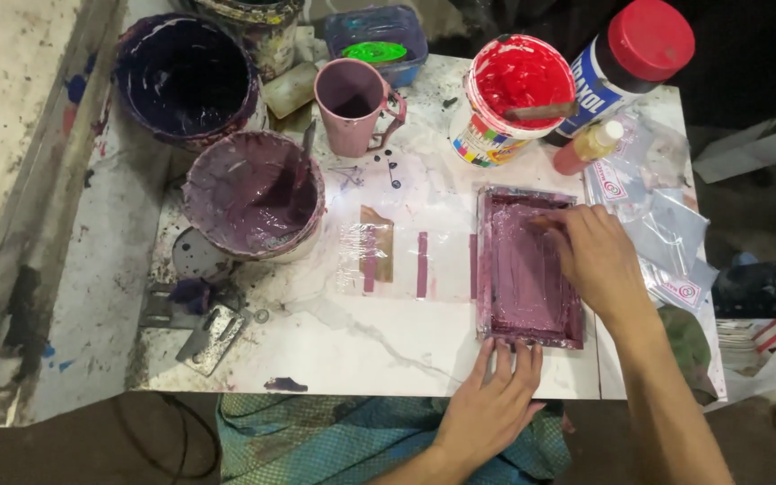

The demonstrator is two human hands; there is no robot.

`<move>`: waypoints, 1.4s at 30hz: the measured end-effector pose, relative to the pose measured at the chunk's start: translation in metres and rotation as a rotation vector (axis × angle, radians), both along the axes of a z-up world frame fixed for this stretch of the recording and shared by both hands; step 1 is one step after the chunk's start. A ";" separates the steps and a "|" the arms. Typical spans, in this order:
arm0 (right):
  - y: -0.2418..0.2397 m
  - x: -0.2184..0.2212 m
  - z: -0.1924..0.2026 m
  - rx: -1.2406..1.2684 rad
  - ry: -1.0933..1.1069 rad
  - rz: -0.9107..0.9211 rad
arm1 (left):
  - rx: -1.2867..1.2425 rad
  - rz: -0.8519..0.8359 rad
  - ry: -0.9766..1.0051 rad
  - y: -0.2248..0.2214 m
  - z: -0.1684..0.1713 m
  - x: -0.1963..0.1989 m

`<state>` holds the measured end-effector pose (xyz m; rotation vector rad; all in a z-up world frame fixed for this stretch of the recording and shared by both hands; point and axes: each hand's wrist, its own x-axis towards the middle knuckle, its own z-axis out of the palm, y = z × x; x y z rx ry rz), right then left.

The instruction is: Manually preparing screen printing components by spreading ink in a tray and applying it to film strips.

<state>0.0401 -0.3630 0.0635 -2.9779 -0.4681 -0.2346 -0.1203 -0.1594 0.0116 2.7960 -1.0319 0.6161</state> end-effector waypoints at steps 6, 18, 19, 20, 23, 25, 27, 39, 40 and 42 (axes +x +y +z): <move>0.000 0.008 0.009 -0.126 0.004 0.157 | -0.004 0.016 -0.037 -0.003 -0.005 0.002; -0.014 -0.040 -0.007 -0.214 0.119 0.397 | 0.057 0.013 -0.088 -0.004 -0.012 0.002; -0.019 -0.043 -0.006 -0.215 0.121 0.395 | 0.054 0.011 -0.087 -0.005 -0.012 0.001; -0.023 -0.044 -0.006 -0.136 0.167 0.370 | 0.054 0.011 -0.087 -0.005 -0.012 0.001; -0.024 -0.032 0.003 -0.017 0.175 0.371 | 0.047 0.021 -0.096 -0.007 -0.015 -0.001; -0.019 -0.016 0.007 0.028 0.133 0.401 | 0.047 0.032 -0.109 -0.007 -0.016 0.002; -0.013 -0.002 0.005 0.004 -0.003 0.305 | 0.078 0.022 -0.100 -0.006 -0.015 0.000; -0.001 -0.081 0.001 -0.141 0.073 0.289 | 0.041 -0.002 -0.074 -0.004 -0.013 0.003; -0.004 -0.075 0.002 -0.146 0.070 0.288 | 0.038 -0.003 -0.078 -0.006 -0.013 0.003; -0.008 -0.064 0.006 0.050 0.154 0.349 | 0.034 0.020 -0.094 -0.006 -0.014 0.002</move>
